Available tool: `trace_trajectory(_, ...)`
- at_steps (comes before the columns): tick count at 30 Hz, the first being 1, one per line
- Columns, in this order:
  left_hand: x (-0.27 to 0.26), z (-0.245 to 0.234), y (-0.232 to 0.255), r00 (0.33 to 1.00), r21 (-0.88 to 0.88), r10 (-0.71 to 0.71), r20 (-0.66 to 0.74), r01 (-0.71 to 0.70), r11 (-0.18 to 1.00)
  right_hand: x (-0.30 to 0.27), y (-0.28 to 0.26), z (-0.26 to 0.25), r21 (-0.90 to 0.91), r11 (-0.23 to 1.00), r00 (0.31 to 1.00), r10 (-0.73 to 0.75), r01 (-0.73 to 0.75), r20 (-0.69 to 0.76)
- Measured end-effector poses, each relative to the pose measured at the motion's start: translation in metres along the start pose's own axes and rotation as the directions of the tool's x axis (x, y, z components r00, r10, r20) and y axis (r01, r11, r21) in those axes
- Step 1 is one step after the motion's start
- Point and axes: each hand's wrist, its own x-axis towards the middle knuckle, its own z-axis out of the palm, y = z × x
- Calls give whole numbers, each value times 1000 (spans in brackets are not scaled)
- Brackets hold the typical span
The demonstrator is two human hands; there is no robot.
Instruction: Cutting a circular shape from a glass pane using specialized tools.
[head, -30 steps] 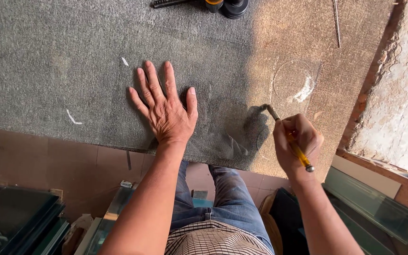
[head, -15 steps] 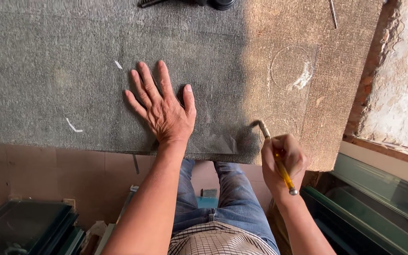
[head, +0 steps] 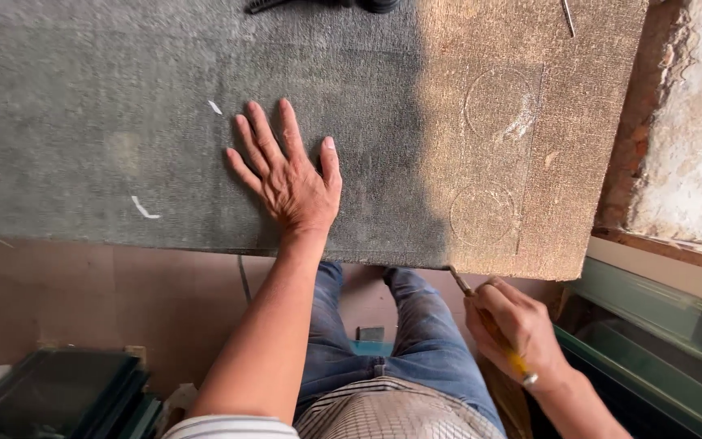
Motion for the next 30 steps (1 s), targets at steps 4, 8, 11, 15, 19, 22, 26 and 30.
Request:
trace_trajectory(4,-9,-8,1,988,-268,-16,-156,-27,963,3,46,-25,172,952,948,280,-254,-151)
trace_trajectory(8,-68,-62,27,852,-743,-456,258,476,470,22,95,-23,701,475,591,801,-532,-93)
trace_trajectory(11,-120,-40,45,305,-607,-643,703,728,-319,35,102,-21,374,521,569,822,-767,20)
trace_trajectory(15,-147,-7,43,185,-497,-520,834,661,-561,44,94,-11,359,403,472,872,-842,126)
trace_trajectory(19,-132,-19,45,157,-534,-633,758,706,-464,38,135,14,187,648,662,749,-738,15)
trace_trajectory(22,-125,-16,31,146,-577,-679,719,670,-467,35,153,24,132,726,729,683,-675,-30)
trace_trajectory(26,-116,-11,1,120,-620,-713,691,604,-500,32,180,40,-564,784,892,418,-258,172)
trace_trajectory(30,-99,-28,-9,102,-622,-780,617,671,-404,55,111,-4,321,464,520,847,-826,114)
